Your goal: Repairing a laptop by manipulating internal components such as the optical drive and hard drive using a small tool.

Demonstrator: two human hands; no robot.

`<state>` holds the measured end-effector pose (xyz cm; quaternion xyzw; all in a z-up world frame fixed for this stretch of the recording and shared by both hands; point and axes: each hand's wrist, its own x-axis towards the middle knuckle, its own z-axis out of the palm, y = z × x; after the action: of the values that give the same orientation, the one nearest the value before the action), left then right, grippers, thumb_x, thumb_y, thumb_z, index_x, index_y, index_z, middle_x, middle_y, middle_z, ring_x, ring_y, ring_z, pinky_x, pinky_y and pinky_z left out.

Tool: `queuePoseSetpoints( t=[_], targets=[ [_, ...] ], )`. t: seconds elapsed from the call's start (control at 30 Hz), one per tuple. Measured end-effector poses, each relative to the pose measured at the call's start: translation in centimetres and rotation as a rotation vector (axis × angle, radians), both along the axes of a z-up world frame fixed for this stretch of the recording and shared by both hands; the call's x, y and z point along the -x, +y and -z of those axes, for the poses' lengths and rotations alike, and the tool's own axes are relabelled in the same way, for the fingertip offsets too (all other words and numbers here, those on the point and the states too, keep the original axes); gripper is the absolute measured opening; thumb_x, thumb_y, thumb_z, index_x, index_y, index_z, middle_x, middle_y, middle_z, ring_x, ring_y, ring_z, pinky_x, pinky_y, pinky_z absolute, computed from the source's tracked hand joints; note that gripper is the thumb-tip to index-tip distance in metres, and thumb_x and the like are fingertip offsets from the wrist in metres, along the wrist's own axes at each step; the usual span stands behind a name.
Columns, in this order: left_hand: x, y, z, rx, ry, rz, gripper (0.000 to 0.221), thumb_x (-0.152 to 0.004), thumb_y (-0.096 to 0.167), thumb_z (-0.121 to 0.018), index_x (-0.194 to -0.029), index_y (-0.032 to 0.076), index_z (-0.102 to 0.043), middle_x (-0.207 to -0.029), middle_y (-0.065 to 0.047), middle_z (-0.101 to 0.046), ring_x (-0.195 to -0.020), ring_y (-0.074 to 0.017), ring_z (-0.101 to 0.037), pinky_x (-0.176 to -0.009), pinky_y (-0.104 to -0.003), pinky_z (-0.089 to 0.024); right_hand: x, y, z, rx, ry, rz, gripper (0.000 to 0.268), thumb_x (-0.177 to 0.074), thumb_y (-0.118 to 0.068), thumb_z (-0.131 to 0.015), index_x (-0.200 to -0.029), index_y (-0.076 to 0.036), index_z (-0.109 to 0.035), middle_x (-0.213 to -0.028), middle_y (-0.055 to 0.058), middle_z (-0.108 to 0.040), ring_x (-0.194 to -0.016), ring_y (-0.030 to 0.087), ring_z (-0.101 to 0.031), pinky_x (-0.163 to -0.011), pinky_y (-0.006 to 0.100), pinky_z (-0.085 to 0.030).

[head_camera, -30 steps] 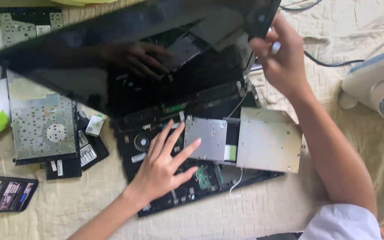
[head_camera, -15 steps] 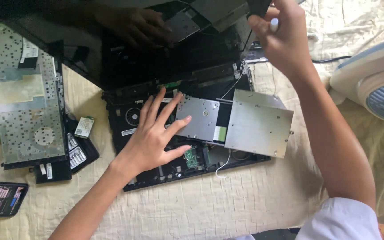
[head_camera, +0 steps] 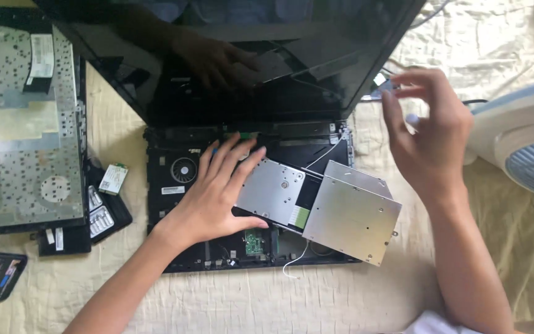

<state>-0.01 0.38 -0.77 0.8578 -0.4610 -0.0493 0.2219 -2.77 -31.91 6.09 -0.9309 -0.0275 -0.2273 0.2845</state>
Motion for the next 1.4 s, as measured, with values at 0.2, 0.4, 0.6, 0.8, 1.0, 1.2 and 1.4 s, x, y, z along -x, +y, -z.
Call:
queuePoseSetpoints(
  t=[0.2, 0.4, 0.6, 0.8, 1.0, 1.2, 1.4],
  targets=[
    [0.2, 0.1, 0.4, 0.138, -0.049, -0.004, 0.091, -0.081, 0.071, -0.075, -0.149, 0.014, -0.052, -0.162, -0.022, -0.032, -0.153, -0.0465, -0.020, -0.124, -0.068, -0.019, 0.1, 0.7, -0.8, -0.236, 0.110, -0.115, 0.041, -0.123, -0.017, -0.046, -0.097, 0.006, -0.068, -0.073, 0.009, -0.064, -0.063, 0.015, -0.059, -0.059, 0.026, -0.042],
    [0.7, -0.1, -0.5, 0.291, -0.367, 0.185, 0.048, -0.099, 0.046, -0.070, -0.114, 0.001, -0.076, -0.126, -0.022, -0.071, -0.123, -0.0381, -0.067, -0.107, -0.050, -0.049, -1.5, 1.0, 0.8, 0.027, 0.382, -0.268, 0.009, -0.103, -0.004, -0.069, -0.095, -0.002, -0.071, -0.080, 0.008, -0.069, -0.064, 0.020, -0.059, -0.061, 0.033, -0.045],
    [0.8, -0.3, -0.3, 0.266, -0.443, 0.207, 0.046, -0.101, 0.045, -0.066, -0.111, 0.001, -0.076, -0.120, -0.018, -0.074, -0.111, -0.0329, -0.072, -0.091, -0.042, -0.056, -2.4, 0.1, 4.1, 0.097, 0.350, -0.324, 0.010, -0.098, -0.006, -0.075, -0.108, -0.006, -0.077, -0.091, 0.010, -0.064, -0.065, 0.026, -0.060, -0.065, 0.038, -0.047],
    [0.9, -0.2, 0.0, 0.173, -0.440, 0.227, 0.048, -0.101, 0.048, -0.067, -0.123, 0.005, -0.073, -0.132, -0.017, -0.070, -0.121, -0.0315, -0.068, -0.099, -0.042, -0.054, -2.9, 0.4, 6.1, 0.121, 0.273, -0.406, 0.008, -0.098, -0.006, -0.076, -0.106, -0.007, -0.075, -0.094, 0.010, -0.067, -0.076, 0.027, -0.065, -0.071, 0.038, -0.051],
    [0.8, -0.1, 0.5, 0.163, -0.418, 0.229, 0.047, -0.101, 0.045, -0.069, -0.127, 0.006, -0.072, -0.135, -0.015, -0.069, -0.125, -0.0304, -0.066, -0.101, -0.042, -0.053, -2.9, 0.5, 6.7, 0.164, 0.303, -0.398, 0.007, -0.100, -0.003, -0.071, -0.105, -0.008, -0.069, -0.100, 0.010, -0.064, -0.076, 0.030, -0.063, -0.069, 0.041, -0.050],
    [1.1, -0.2, -0.1, 0.116, -0.370, 0.197, 0.050, -0.098, 0.044, -0.074, -0.130, 0.006, -0.070, -0.140, -0.014, -0.066, -0.130, -0.0287, -0.064, -0.103, -0.047, -0.049, -2.6, 1.4, 6.5, 0.271, 0.384, -0.330, 0.005, -0.102, -0.006, -0.064, -0.107, -0.006, -0.064, -0.103, 0.010, -0.062, -0.076, 0.035, -0.064, -0.060, 0.047, -0.051],
    [1.5, -0.5, 0.3, 0.142, -0.390, 0.176, 0.049, -0.099, 0.044, -0.072, -0.126, 0.004, -0.071, -0.138, -0.017, -0.067, -0.130, -0.0332, -0.063, -0.103, -0.048, -0.051, -2.7, 1.1, 6.4, 0.269, 0.369, -0.358, 0.006, -0.103, -0.005, -0.060, -0.109, -0.004, -0.060, -0.103, 0.013, -0.060, -0.073, 0.035, -0.062, -0.058, 0.048, -0.048]
  ],
)
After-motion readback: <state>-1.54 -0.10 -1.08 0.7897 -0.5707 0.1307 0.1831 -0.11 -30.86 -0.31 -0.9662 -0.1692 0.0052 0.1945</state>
